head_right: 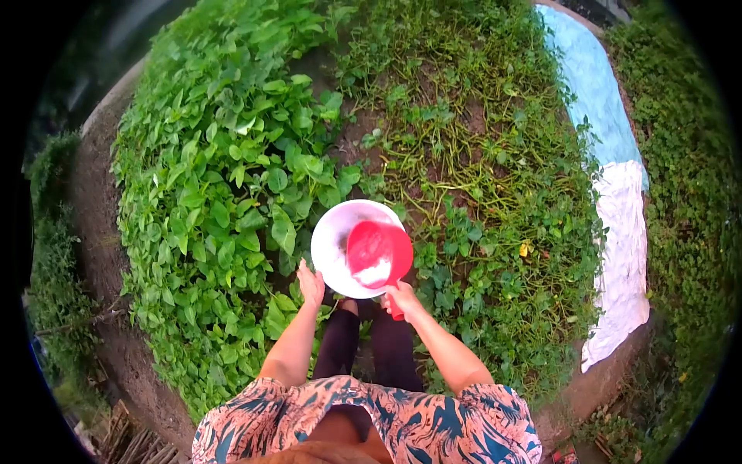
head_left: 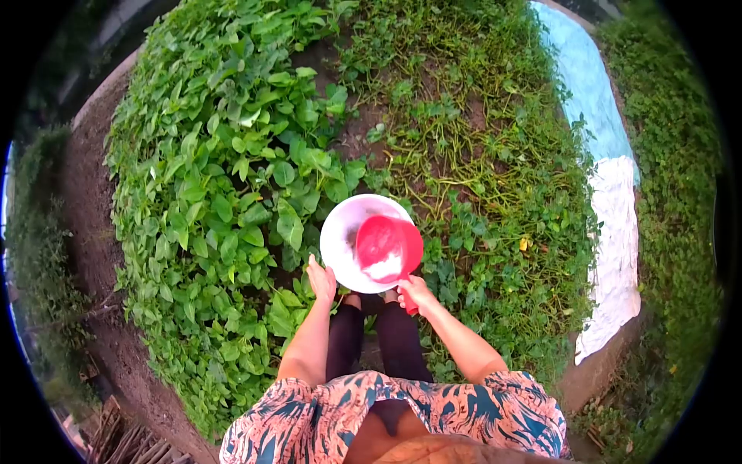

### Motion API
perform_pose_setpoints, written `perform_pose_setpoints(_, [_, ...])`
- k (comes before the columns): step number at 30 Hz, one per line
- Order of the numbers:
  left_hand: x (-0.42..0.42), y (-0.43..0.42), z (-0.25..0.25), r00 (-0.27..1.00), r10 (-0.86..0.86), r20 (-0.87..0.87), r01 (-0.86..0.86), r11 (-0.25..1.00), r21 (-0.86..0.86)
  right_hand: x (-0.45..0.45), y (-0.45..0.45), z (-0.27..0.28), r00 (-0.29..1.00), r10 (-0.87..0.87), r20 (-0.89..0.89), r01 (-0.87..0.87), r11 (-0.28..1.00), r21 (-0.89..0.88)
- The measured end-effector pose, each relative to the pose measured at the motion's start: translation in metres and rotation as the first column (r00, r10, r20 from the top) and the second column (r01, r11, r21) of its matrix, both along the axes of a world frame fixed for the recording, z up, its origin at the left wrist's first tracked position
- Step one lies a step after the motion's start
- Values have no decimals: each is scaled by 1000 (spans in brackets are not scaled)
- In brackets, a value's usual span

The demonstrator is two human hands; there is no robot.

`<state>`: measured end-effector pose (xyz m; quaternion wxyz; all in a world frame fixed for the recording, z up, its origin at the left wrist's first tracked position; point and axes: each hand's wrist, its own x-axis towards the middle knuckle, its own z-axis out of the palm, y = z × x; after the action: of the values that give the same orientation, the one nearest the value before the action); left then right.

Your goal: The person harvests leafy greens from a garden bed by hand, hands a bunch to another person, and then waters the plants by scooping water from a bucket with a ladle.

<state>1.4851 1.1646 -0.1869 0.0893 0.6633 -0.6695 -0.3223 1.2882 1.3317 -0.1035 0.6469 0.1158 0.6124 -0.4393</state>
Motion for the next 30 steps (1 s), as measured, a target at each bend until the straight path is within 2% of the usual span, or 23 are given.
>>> perform_pose_setpoints(2, [12,0,-38,993,97,-69,-86,985,150,-10,12,3,964,-87,251,102,994,-47])
perform_pose_setpoints(4, [25,1,-79,955,262,-138,-200,915,351,-30,11,16,932,-77,355,98,994,-41])
perform_pose_setpoints(5, [37,5,-90,960,243,-139,-181,918,353,-33,11,27,907,-84,412,107,994,-33])
perform_pose_setpoints(7, [45,9,-101,967,206,-152,-141,923,357,-57,-11,57,923,18,385,-5,999,-32])
perform_pose_setpoints(8, [35,9,-66,940,290,-181,-185,878,442,-72,-27,75,928,69,365,-58,997,-41])
perform_pose_setpoints(10, [30,7,-45,923,359,-141,-233,811,536,-107,-73,110,931,145,336,-111,987,-119])
perform_pose_setpoints(11, [26,8,-33,911,388,-143,-244,784,571,-125,-103,124,951,157,266,-137,986,-95])
perform_pose_setpoints(12, [23,10,-20,898,416,-141,-254,754,606,-144,-140,172,963,228,143,-205,965,-161])
perform_pose_setpoints(13, [19,13,-7,890,424,-166,-240,747,620,-171,-171,167,975,220,38,-202,944,-260])
perform_pose_setpoints(14, [21,16,-14,889,416,-190,-220,753,620,-198,-206,188,990,137,36,-118,937,-330])
perform_pose_setpoints(15, [16,17,-1,880,427,-209,-215,750,626,-227,-243,201,989,73,-127,-114,931,-348])
perform_pose_setpoints(16, [12,23,14,870,439,-223,-213,744,634,-277,-275,184,958,75,-278,-188,894,-406])
perform_pose_setpoints(18, [15,37,24,853,469,-227,-210,708,674,-328,-272,116,911,-274,-310,148,915,-375])
perform_pose_setpoints(20, [4,35,37,827,522,-207,-259,682,684,-364,-271,79,737,-580,-347,457,806,-377])
perform_pose_setpoints(21, [7,37,33,799,557,-227,-264,665,699,-348,-232,79,831,-491,-261,439,867,-236])
perform_pose_setpoints(22, [6,42,27,764,597,-247,-268,641,719,-330,-198,60,845,-463,-269,426,885,-188])
perform_pose_setpoints(23, [2,44,27,783,575,-237,-253,643,723,-304,-158,40,917,-280,-284,227,952,-206])
perform_pose_setpoints(24, [3,44,30,806,550,-220,-242,644,726,-257,-128,71,954,-219,-205,196,972,-130])
perform_pose_setpoints(26, [8,44,30,832,519,-197,-231,646,728,-186,-86,93,994,33,-106,-31,999,19])
perform_pose_setpoints(27, [10,43,29,836,514,-192,-230,646,728,-152,-71,96,974,153,-167,-148,988,42])
perform_pose_setpoints(28, [10,42,30,841,507,-188,-228,648,727,-124,-58,81,957,206,-204,-215,976,-28])
perform_pose_setpoints(29, [12,43,28,852,497,-164,-235,643,729,-102,-53,75,881,297,-368,-336,941,-45])
perform_pose_setpoints(30, [13,44,28,860,480,-170,-212,642,737,-90,-56,81,757,458,-466,-496,867,45])
